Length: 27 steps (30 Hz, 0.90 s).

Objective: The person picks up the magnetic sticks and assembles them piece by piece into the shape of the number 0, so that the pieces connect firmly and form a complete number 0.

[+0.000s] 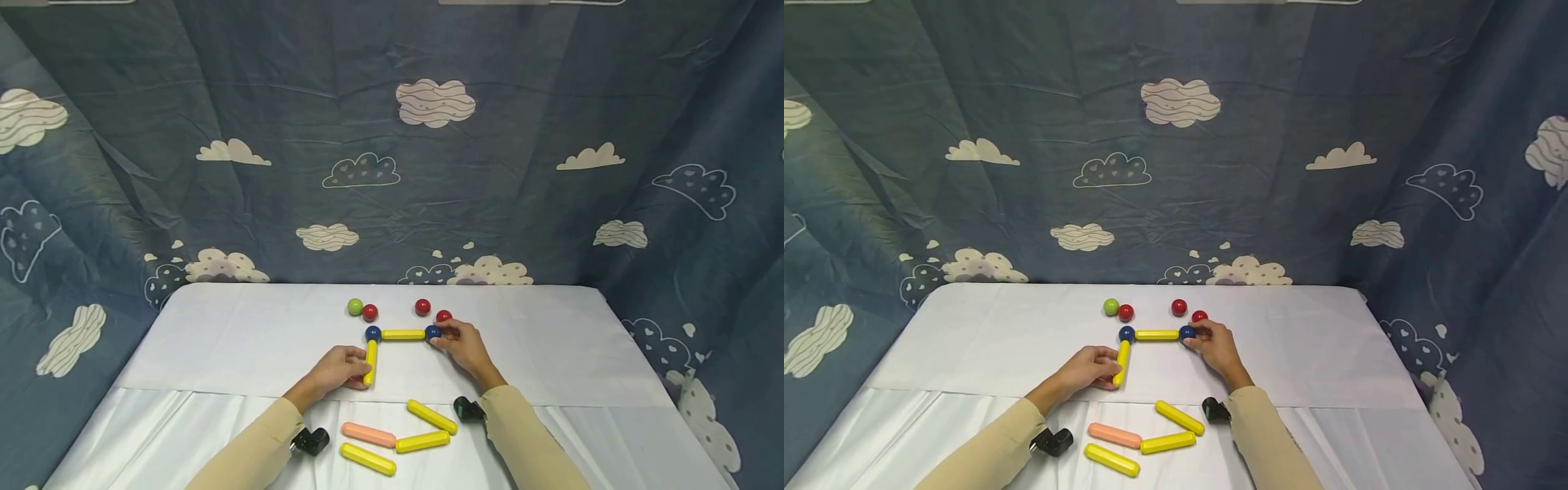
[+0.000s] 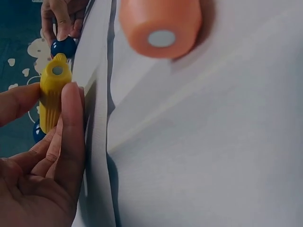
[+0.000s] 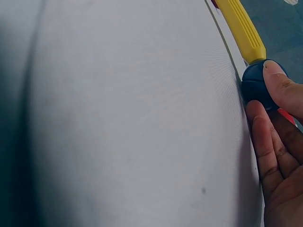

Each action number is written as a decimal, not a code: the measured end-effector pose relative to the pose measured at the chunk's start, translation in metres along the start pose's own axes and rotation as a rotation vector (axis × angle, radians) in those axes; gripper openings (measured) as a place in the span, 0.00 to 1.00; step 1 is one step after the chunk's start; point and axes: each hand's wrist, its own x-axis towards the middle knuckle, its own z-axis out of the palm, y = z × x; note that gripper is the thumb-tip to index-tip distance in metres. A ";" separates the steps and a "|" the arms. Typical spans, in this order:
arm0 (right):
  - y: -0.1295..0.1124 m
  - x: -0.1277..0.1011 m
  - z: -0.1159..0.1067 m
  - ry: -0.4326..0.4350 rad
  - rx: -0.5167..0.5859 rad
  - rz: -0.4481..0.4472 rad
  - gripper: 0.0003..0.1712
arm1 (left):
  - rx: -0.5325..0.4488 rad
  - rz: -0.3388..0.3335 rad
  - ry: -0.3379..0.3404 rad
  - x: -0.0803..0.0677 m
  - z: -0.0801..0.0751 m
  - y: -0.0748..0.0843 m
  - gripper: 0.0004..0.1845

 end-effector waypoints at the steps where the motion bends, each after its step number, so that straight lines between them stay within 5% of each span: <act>1: 0.000 0.000 0.001 -0.003 0.001 0.000 0.21 | 0.005 -0.003 0.006 0.000 0.000 0.000 0.27; 21: 0.001 -0.001 0.002 -0.004 0.016 0.006 0.21 | 0.160 0.052 0.050 -0.001 0.001 0.002 0.23; 27: 0.000 0.000 0.000 -0.007 -0.012 -0.001 0.21 | 0.142 0.078 0.042 0.000 -0.002 0.001 0.23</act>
